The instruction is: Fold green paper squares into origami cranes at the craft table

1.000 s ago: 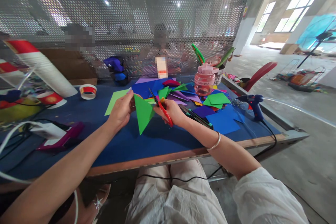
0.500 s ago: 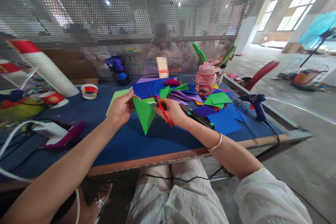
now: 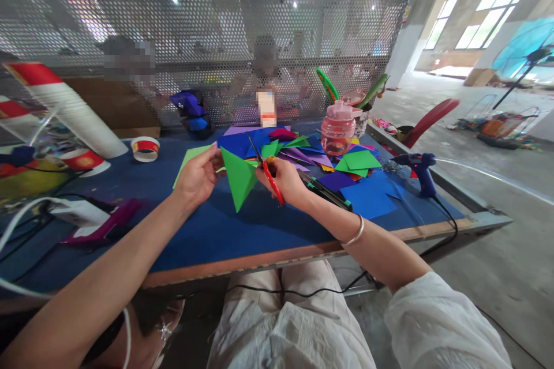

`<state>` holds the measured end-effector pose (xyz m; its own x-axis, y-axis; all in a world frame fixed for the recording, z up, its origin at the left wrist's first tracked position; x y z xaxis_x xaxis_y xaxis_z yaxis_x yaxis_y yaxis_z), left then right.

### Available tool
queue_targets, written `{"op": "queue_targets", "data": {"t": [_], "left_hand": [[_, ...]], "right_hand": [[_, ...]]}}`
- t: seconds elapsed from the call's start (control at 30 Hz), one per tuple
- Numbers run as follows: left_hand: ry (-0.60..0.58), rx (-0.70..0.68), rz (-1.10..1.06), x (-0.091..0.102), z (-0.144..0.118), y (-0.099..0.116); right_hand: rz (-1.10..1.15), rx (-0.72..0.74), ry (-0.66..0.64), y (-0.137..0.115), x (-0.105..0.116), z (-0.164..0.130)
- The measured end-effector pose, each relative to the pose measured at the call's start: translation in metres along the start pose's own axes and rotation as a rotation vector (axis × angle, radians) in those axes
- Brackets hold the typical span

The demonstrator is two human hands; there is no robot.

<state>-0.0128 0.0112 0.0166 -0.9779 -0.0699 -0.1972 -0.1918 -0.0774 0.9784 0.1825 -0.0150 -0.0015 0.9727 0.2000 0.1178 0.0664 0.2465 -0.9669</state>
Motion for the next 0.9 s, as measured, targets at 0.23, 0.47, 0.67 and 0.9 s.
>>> {"op": "queue_targets", "data": {"t": [0.23, 0.47, 0.67, 0.9], "left_hand": [[-0.018, -0.042, 0.016, 0.001, 0.001, 0.000], [-0.021, -0.137, 0.048, 0.002, -0.002, 0.004], [-0.019, -0.173, 0.072, 0.002, 0.000, 0.001], [-0.007, -0.192, 0.118, -0.001, -0.005, 0.004]], "right_hand": [[0.027, 0.000, 0.023, 0.002, 0.003, 0.004], [0.050, -0.014, 0.022, -0.002, 0.001, 0.004], [0.051, -0.047, -0.038, -0.003, -0.004, -0.003], [0.019, -0.066, -0.113, -0.001, -0.005, -0.005]]}}
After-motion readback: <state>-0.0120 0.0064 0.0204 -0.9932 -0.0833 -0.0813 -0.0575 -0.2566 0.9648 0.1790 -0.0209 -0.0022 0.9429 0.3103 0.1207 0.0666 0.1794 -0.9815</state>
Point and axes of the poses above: each hand's wrist, its own z-axis towards the middle knuckle, its own x-axis out of the back of the hand, y = z × x, the point moved 3 cm from there along z, towards the middle knuckle, and after that the axes turned 5 degrees about z, right-handed, at the moved point
